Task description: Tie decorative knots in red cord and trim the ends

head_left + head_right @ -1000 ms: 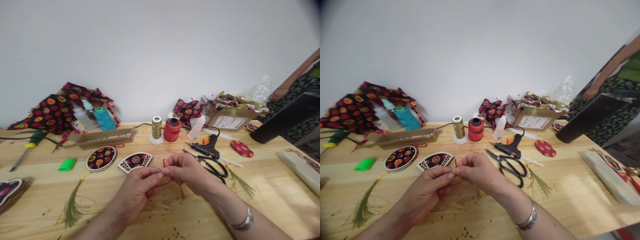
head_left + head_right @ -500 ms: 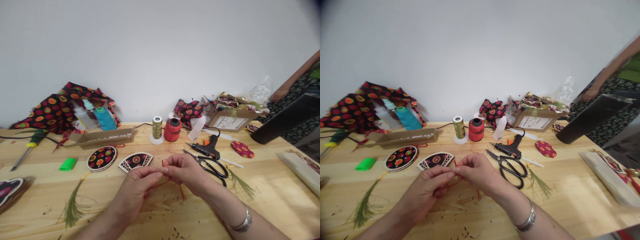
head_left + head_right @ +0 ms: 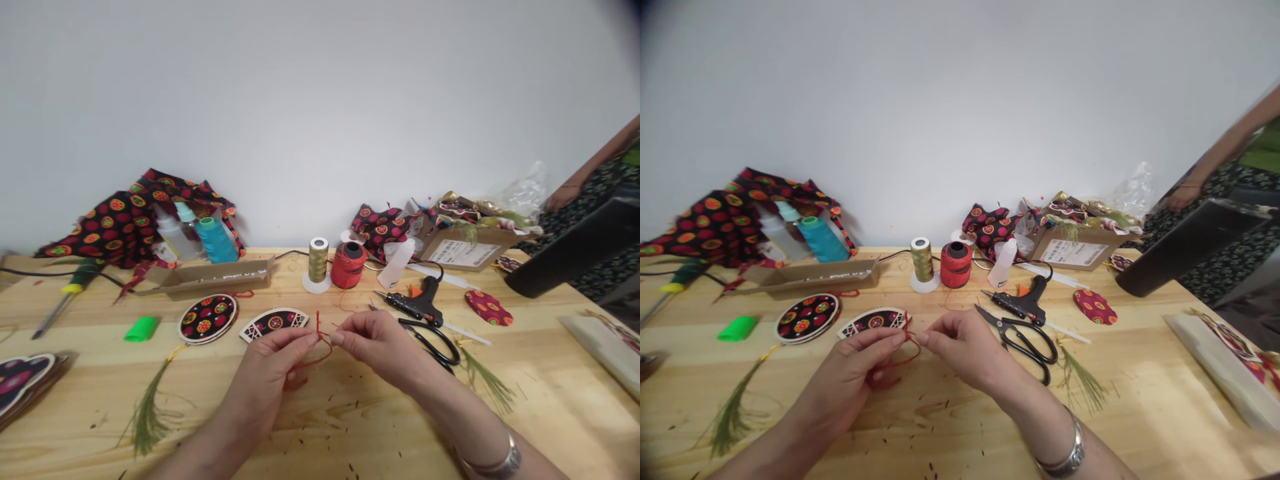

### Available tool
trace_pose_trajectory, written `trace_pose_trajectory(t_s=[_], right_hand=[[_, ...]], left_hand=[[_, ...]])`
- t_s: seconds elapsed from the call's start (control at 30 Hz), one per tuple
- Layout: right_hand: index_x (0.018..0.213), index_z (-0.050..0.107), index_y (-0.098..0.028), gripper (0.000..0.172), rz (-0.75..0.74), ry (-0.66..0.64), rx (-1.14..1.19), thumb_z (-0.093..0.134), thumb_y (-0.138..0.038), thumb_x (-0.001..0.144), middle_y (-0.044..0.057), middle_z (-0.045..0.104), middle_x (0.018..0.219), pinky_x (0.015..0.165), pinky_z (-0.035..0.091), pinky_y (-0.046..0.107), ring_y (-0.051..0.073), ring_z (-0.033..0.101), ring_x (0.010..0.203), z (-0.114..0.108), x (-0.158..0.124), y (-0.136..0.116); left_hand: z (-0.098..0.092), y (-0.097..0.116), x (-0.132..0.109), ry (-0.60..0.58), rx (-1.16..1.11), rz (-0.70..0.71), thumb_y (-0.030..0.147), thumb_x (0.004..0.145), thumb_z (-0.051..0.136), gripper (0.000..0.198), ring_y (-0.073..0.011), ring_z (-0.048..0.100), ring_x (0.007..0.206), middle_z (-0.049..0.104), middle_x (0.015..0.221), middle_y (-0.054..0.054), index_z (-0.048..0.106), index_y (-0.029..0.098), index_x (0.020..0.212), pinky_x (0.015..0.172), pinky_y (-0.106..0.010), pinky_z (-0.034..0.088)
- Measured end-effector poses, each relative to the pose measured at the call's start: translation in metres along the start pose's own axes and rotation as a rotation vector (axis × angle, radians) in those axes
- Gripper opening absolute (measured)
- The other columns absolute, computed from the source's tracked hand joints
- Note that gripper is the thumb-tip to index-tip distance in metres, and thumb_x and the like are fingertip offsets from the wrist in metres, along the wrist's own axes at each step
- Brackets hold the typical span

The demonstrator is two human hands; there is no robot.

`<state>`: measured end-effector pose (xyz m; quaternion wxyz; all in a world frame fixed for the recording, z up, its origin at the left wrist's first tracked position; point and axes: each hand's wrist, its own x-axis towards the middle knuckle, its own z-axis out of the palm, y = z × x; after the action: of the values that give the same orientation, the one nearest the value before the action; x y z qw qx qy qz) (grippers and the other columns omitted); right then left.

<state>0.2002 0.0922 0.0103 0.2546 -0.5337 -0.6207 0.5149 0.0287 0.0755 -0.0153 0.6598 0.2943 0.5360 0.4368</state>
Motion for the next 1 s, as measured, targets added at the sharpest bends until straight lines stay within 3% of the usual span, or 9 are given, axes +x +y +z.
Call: trace_pose_trajectory(t_s=[0.1,0.23,0.37,0.6,0.73,0.83,1.0], right_hand=[[0.066,0.061,-0.013,0.029,0.023,-0.035,0.077,0.057,-0.039,0.077,-0.007,0.036,0.047,0.039,0.019,0.019,0.006,0.027,0.043,0.003,-0.003,-0.003],[0.064,0.06,-0.013,0.027,-0.086,-0.022,0.076,0.053,-0.033,0.08,-0.005,0.043,0.049,0.042,0.025,0.019,0.006,0.032,0.045,0.012,-0.012,-0.009],[0.065,0.059,-0.015,0.022,-0.259,-0.013,-0.1,0.048,-0.021,0.084,-0.006,0.043,0.052,0.047,0.028,0.017,0.006,0.034,0.049,0.026,-0.023,-0.013],[0.076,0.06,-0.017,0.022,-0.405,-0.02,-0.425,0.041,-0.018,0.087,0.0,0.063,0.068,0.056,0.038,0.018,0.01,0.052,0.058,0.044,-0.03,-0.004],[0.079,0.063,-0.016,0.022,-0.456,-0.075,-0.581,0.042,-0.014,0.084,0.004,0.067,0.068,0.052,0.038,0.02,0.013,0.056,0.056,0.047,-0.027,-0.006],[0.074,0.063,-0.016,0.02,-0.517,-0.152,-0.615,0.046,-0.014,0.083,0.004,0.066,0.066,0.051,0.037,0.021,0.013,0.055,0.055,0.042,-0.027,-0.008],[0.059,0.06,-0.019,0.029,-0.683,-0.395,-0.291,0.051,-0.031,0.083,0.001,0.061,0.063,0.053,0.038,0.021,0.012,0.051,0.056,0.025,-0.035,-0.004]], left_hand=[[0.0,0.0,0.0,0.022,-0.012,0.003,0.031,0.063,0.074,0.013,-0.0055,0.042,0.046,0.063,0.057,0.003,0.072,0.021,0.072,0.044,-0.016,0.036],[0.001,0.001,-0.003,0.049,-0.011,0.004,0.032,0.062,0.074,0.016,-0.0066,0.043,0.046,0.059,0.054,0.004,0.072,0.02,0.073,0.043,-0.017,0.037],[0.002,0.002,-0.005,0.008,-0.051,0.029,0.03,0.063,0.074,0.014,-0.0071,0.05,0.051,0.062,0.057,0.003,0.071,0.019,0.072,0.047,-0.016,0.039],[0.005,0.007,-0.008,-0.065,-0.122,-0.034,0.028,0.067,0.07,0.013,-0.0084,0.052,0.048,0.067,0.067,-0.001,0.067,0.016,0.07,0.042,-0.018,0.037],[0.006,0.009,-0.007,-0.141,-0.192,-0.033,0.026,0.07,0.069,0.015,-0.0033,0.039,0.039,0.057,0.052,0.003,0.062,0.014,0.063,0.038,-0.014,0.028],[0.004,0.007,-0.007,-0.135,-0.205,-0.032,0.027,0.07,0.069,0.016,-0.0026,0.034,0.038,0.049,0.047,0.006,0.061,0.015,0.063,0.038,-0.014,0.025],[0.002,0.002,-0.004,-0.041,-0.169,-0.034,0.03,0.066,0.072,0.017,-0.0035,0.034,0.04,0.044,0.046,0.008,0.065,0.017,0.074,0.039,-0.015,0.026]])
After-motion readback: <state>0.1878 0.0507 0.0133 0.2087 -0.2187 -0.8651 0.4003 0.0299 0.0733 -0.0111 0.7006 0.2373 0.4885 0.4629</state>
